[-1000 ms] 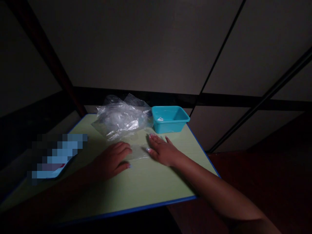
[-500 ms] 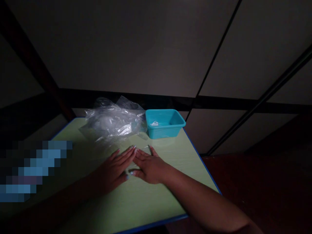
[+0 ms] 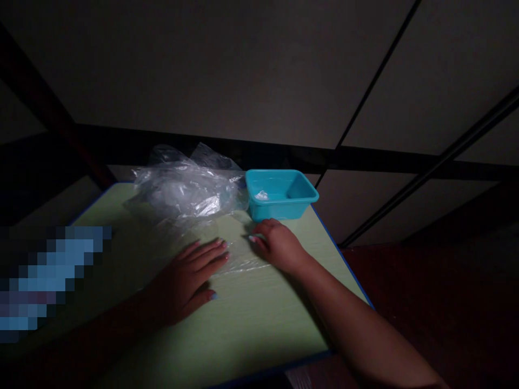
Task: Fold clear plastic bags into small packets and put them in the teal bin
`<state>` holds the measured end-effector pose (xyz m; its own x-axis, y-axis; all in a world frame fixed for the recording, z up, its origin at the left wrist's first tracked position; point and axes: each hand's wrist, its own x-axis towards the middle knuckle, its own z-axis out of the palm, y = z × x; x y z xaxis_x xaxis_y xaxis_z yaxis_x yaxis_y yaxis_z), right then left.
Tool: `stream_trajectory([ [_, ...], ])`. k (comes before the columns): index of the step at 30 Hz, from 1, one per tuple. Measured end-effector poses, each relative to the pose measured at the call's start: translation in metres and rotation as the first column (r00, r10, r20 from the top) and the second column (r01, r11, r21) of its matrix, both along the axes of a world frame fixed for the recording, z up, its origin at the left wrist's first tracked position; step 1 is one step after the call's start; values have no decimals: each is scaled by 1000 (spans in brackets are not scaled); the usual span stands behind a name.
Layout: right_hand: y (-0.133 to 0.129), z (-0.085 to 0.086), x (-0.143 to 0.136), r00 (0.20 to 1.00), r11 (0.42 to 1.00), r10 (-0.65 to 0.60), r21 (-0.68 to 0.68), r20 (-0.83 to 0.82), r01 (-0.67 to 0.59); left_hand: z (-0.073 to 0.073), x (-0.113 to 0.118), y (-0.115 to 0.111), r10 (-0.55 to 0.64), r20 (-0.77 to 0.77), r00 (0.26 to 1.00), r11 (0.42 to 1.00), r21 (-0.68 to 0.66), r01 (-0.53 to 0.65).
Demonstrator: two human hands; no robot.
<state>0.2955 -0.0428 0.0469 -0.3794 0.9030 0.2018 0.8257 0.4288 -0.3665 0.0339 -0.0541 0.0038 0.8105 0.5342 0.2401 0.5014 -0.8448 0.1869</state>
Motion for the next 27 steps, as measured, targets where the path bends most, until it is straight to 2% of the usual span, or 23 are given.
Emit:
stream_trajectory([
  [9, 12, -26, -7, 990, 989, -138, 48, -12, 139, 3, 1, 1, -27, -39, 999, 999, -31, 26],
  [17, 13, -31, -9, 989, 993, -117, 9, -94, 118, 6, 1, 2, -43, -113, 993, 994, -106, 31],
  [21, 14, -33, -8, 978, 986, -134, -117, -162, 116, 4, 1, 2, -40, -93, 995, 996, -78, 33],
  [23, 14, -33, -7, 978, 978, -155, -160, -142, 132, 1, 1, 3, -40, -83, 996, 997, -67, 34],
  [27, 14, -29, -5, 979, 975, -193, -121, -68, 184, -2, 0, 3, -38, -64, 997, 998, -58, 34],
])
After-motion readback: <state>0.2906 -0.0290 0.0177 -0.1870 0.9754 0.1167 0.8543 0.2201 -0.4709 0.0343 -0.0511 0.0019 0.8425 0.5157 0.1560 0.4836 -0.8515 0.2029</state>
